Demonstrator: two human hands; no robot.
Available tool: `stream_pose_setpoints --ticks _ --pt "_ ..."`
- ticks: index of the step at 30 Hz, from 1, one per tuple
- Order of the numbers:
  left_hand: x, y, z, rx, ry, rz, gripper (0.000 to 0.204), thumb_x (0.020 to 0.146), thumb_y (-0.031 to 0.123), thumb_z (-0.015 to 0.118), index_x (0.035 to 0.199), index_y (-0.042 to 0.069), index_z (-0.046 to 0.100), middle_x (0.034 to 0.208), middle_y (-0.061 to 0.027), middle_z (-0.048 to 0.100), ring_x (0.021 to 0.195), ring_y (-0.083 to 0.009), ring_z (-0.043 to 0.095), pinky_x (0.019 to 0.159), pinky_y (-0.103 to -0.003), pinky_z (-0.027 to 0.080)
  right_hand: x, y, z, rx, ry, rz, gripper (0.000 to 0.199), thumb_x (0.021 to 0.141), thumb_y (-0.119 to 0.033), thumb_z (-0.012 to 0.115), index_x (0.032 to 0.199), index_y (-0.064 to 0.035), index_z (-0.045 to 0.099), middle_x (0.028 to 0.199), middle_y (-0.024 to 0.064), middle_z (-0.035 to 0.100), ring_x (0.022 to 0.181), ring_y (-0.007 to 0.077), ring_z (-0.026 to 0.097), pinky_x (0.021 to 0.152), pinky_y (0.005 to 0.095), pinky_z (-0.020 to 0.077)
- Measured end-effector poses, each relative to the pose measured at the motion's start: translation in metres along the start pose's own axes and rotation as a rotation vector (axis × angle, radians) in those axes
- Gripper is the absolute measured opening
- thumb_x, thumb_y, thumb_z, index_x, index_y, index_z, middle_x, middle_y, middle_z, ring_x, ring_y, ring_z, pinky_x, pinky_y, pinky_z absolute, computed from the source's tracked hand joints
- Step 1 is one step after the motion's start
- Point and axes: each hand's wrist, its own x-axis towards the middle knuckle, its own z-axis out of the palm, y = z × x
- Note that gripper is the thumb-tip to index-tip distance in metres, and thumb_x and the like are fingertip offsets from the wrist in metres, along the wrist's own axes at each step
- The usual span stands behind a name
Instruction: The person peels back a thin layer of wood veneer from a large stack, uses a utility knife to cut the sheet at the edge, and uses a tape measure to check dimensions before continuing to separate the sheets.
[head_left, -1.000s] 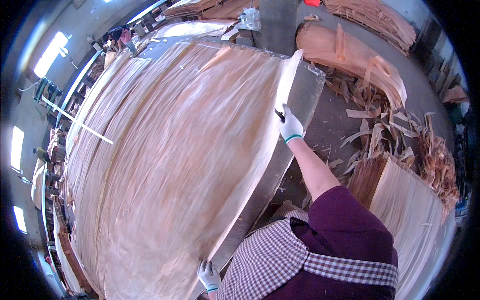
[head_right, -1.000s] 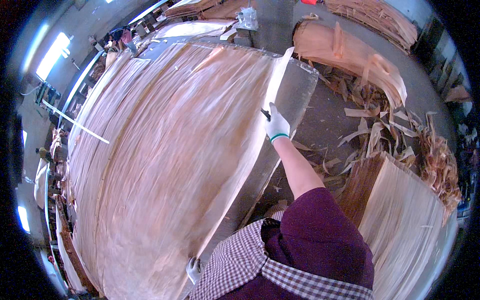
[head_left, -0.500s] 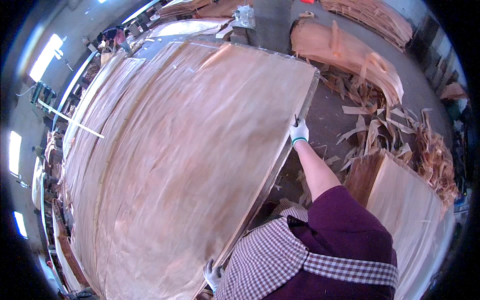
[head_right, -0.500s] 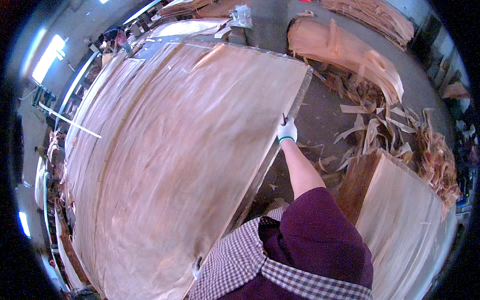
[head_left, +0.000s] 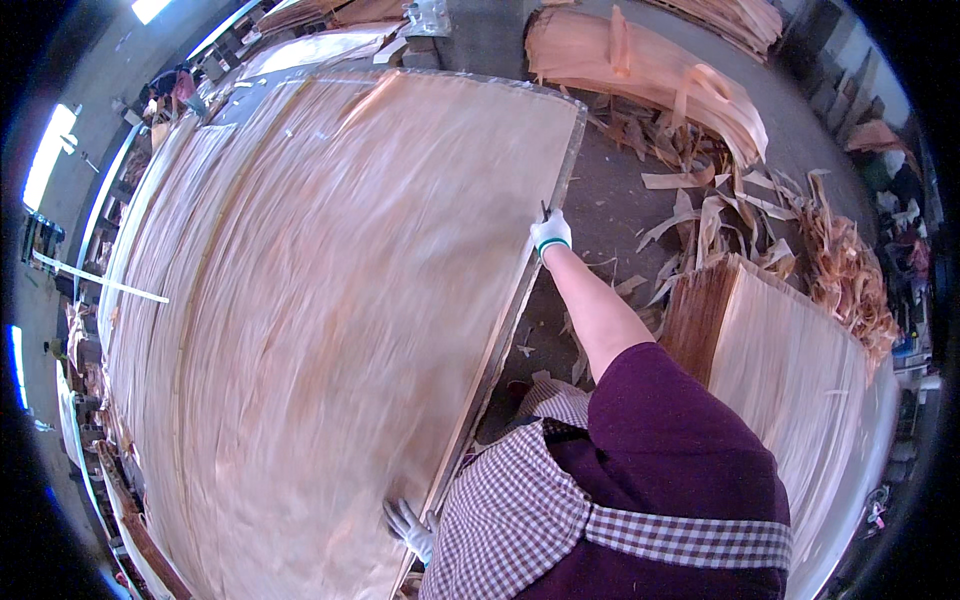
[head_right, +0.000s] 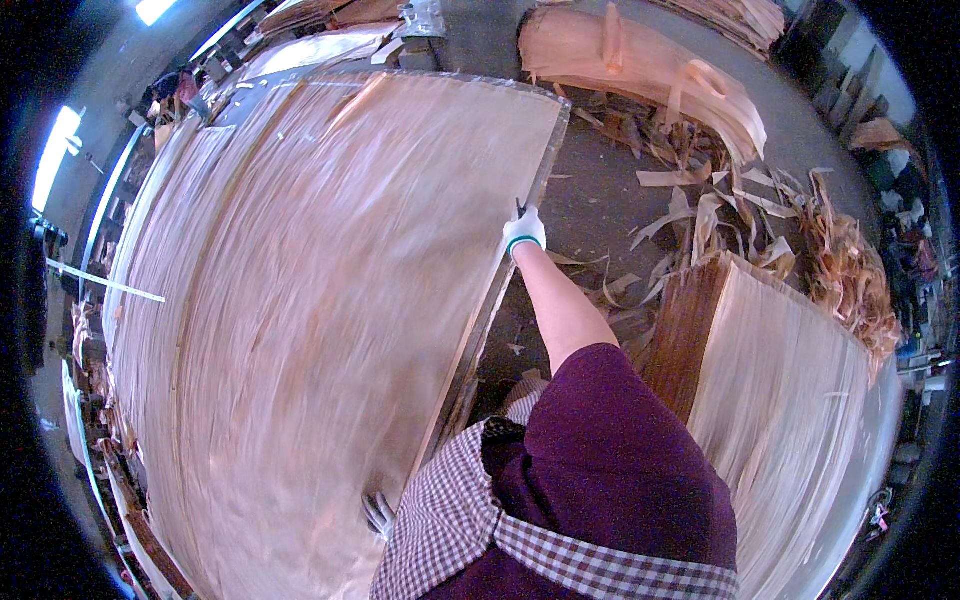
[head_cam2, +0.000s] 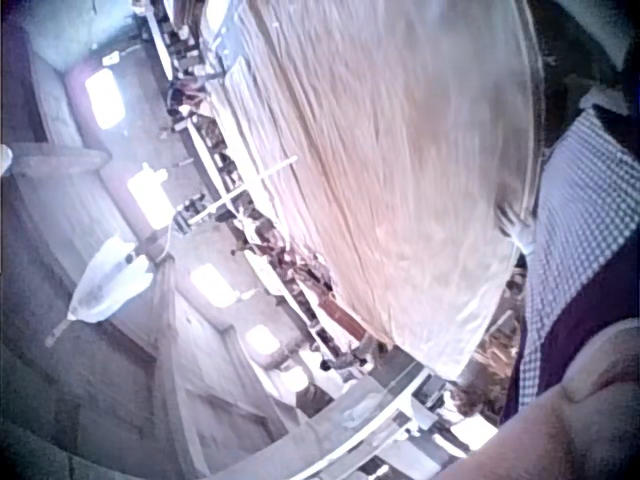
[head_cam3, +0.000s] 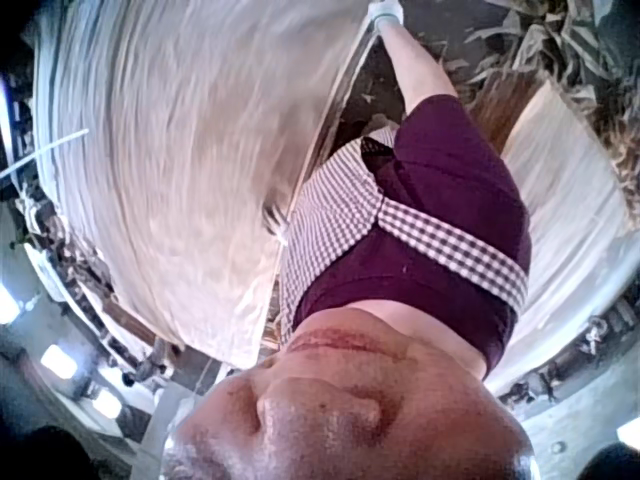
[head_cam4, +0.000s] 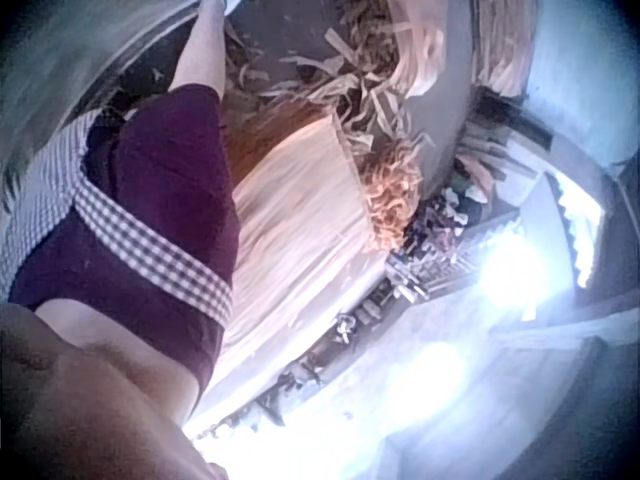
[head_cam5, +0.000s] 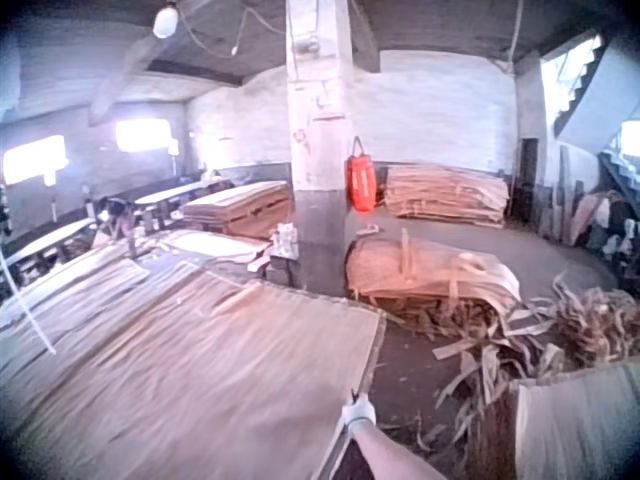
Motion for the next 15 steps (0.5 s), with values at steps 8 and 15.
stream_pose_setpoints --ticks 8,15 --pt "-0.002 -0.001 -0.001 0.02 -0.033 -0.024 0.07 0.083 0.045 0.05 0.142 0.013 0.031 0.149 -0.0189 0.021 0.137 -0.0398 0.018 0.109 -0.056 0.013 -0.005 0.003 -0.007 0.026 -0.006 -0.004 0.041 0.073 -0.016 0.06 0.111 -0.0041 0.05 0.103 0.0229 0.063 0.098 0.037 0.061 0.084 0.0424 0.0483" --pt "0.001 -0.002 0.0 0.06 -0.08 -0.086 0.07 0.085 0.046 0.047 0.144 0.012 0.028 0.151 -0.0158 0.02 0.139 -0.037 0.016 0.107 -0.059 0.011 -0.016 -0.003 -0.016 -0.094 -0.04 -0.19 0.047 0.08 -0.018 0.054 0.125 -0.0071 0.044 0.097 0.0246 0.063 0.093 0.0397 0.061 0.081 0.0469 0.0483"
